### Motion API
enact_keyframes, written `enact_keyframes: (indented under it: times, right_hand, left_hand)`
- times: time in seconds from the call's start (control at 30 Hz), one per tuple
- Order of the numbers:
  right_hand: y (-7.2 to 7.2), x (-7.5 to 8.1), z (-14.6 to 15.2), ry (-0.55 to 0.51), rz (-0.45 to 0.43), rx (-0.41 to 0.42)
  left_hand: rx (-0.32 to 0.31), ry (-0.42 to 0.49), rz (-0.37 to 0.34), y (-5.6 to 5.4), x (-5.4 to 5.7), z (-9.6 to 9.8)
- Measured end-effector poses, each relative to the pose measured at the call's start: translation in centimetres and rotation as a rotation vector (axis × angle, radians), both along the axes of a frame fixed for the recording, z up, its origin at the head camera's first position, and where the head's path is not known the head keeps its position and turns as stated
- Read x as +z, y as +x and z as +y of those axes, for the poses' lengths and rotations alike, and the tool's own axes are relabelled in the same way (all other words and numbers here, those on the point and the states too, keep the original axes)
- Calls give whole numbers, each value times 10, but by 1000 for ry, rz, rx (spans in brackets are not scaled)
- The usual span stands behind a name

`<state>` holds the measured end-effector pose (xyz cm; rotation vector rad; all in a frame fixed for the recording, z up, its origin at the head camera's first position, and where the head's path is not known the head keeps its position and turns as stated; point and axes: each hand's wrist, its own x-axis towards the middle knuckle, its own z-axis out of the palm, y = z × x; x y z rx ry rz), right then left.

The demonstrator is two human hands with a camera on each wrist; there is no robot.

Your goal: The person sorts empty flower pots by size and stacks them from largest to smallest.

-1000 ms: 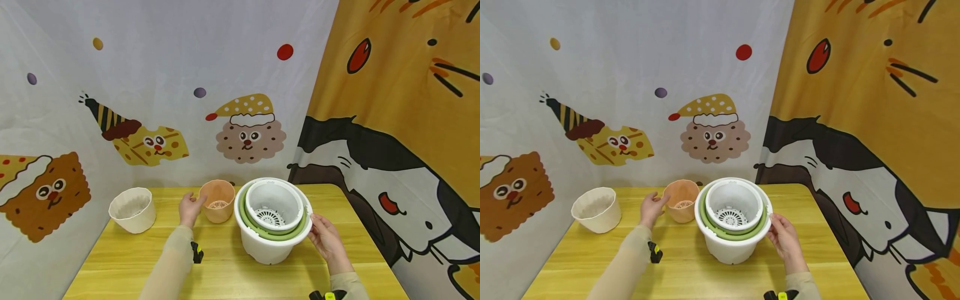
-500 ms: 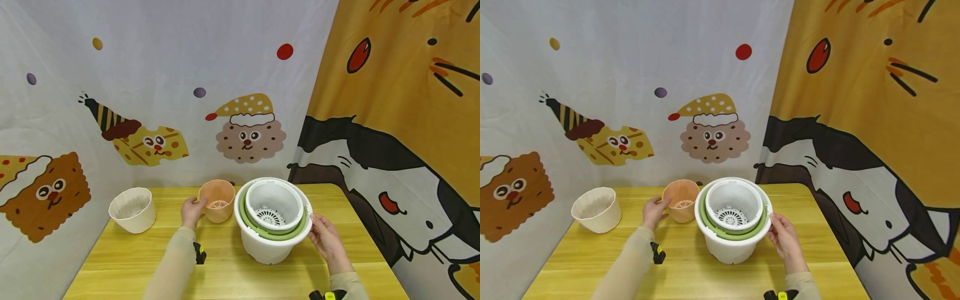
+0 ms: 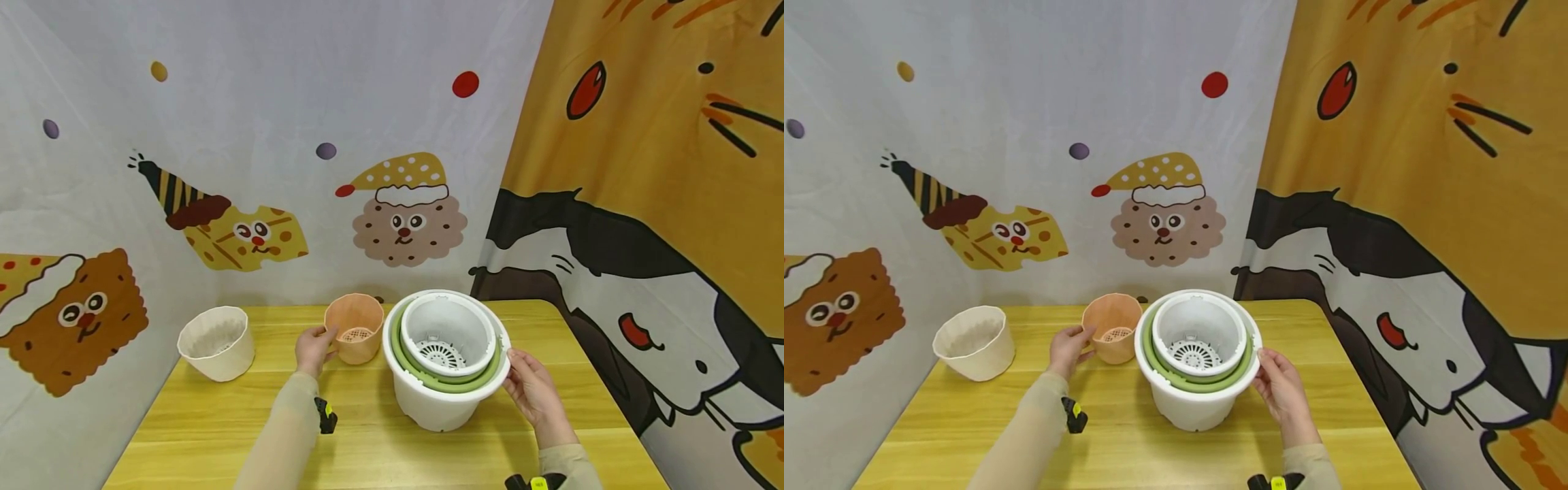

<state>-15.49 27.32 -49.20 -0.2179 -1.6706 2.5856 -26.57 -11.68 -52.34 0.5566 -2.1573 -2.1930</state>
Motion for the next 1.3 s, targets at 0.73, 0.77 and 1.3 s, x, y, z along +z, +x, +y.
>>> enact_keyframes:
  times: [0.73, 0.77, 1.3]
  right_hand:
    - [1, 1, 0, 7, -21, 3]
    - [1, 1, 0, 8, -22, 3]
    - [0, 1, 0, 13, -25, 0]
  left_hand:
    - [28, -6, -40, 9, -5, -15]
    - [32, -8, -38, 9, -5, -15]
    - [83, -11, -21, 17, -9, -21]
